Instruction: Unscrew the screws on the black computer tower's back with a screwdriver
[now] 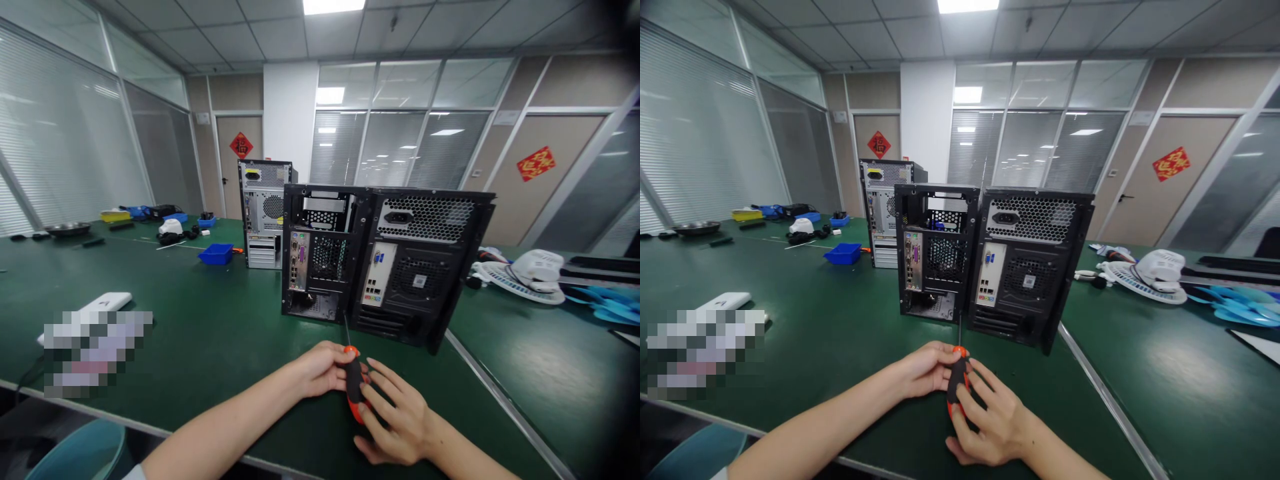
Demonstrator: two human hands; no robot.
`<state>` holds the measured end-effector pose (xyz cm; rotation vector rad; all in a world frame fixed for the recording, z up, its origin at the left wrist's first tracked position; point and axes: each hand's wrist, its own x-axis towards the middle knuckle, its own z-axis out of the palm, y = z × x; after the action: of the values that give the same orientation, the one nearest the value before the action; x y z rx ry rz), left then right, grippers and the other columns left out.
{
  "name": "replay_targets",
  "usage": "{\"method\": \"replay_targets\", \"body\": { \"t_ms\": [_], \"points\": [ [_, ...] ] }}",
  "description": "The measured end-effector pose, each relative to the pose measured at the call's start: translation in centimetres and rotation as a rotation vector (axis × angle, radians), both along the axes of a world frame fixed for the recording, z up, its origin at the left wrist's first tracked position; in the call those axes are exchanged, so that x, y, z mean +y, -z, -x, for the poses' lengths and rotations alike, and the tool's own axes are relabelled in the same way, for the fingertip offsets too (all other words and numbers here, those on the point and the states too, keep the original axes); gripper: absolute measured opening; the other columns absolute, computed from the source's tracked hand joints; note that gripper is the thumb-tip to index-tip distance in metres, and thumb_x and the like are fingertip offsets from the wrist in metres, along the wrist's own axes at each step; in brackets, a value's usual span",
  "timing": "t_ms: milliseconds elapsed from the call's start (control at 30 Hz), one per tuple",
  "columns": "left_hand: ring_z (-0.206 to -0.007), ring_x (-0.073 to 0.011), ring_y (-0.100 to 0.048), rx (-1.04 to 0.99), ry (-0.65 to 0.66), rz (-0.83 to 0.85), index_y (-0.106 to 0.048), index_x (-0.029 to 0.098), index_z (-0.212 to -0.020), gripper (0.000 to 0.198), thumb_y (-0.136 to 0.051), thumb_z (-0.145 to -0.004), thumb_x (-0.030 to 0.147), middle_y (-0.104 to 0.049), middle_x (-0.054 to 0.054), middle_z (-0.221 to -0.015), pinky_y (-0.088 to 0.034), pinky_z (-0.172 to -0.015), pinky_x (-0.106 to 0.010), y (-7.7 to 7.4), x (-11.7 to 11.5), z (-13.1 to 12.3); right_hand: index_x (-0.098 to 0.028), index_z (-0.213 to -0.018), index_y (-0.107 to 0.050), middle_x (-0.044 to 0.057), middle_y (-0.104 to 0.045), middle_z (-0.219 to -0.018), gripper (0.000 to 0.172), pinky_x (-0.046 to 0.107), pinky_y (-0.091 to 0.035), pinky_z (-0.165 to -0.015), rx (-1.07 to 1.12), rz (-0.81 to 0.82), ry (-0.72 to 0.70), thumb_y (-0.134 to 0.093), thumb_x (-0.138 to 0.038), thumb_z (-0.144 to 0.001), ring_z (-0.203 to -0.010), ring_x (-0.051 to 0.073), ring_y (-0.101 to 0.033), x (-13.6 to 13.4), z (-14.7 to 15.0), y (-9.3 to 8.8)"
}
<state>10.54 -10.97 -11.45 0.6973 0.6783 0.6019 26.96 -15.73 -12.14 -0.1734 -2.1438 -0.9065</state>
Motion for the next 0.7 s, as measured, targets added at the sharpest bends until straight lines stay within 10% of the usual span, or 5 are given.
{"method": "replay_targets", "body": {
  "t_ms": [333, 700],
  "points": [
    [-0.055, -0.0134, -0.063, -0.005, 0.036, -0.017, -0.057, 0.010, -0.083, 0.016, -0.067, -0.075, 0.019, -0.064, -0.005, -0.069, -0.046, -0.052, -0.023, 0.22, 0.10, 0.18, -0.014, -0.096, -0.065, 0.009, -0.066, -0.097, 0.029, 0.054, -0.034, -0.108, -0.226, -0.009, -0.023, -0.041, -0.022, -0.083, -0.106, 0.026, -0.060, 0.26, 0.11, -0.19],
    [-0.040, -0.0052, -0.048, -0.007, 0.017, -0.004, -0.057, 0.011, -0.079, 0.020, -0.072, -0.074, 0.023, -0.059, -0.001, -0.063, -0.028, -0.039, -0.017, 0.68, 0.35, 0.27, -0.016, -0.104, -0.066, 0.009, -0.061, -0.120, 0.035, 0.051, -0.030, -0.112, -0.317, 0.010, -0.008, -0.036, -0.017, -0.088, -0.116, 0.024, -0.055, 0.34, 0.22, -0.47]
  ]
}}
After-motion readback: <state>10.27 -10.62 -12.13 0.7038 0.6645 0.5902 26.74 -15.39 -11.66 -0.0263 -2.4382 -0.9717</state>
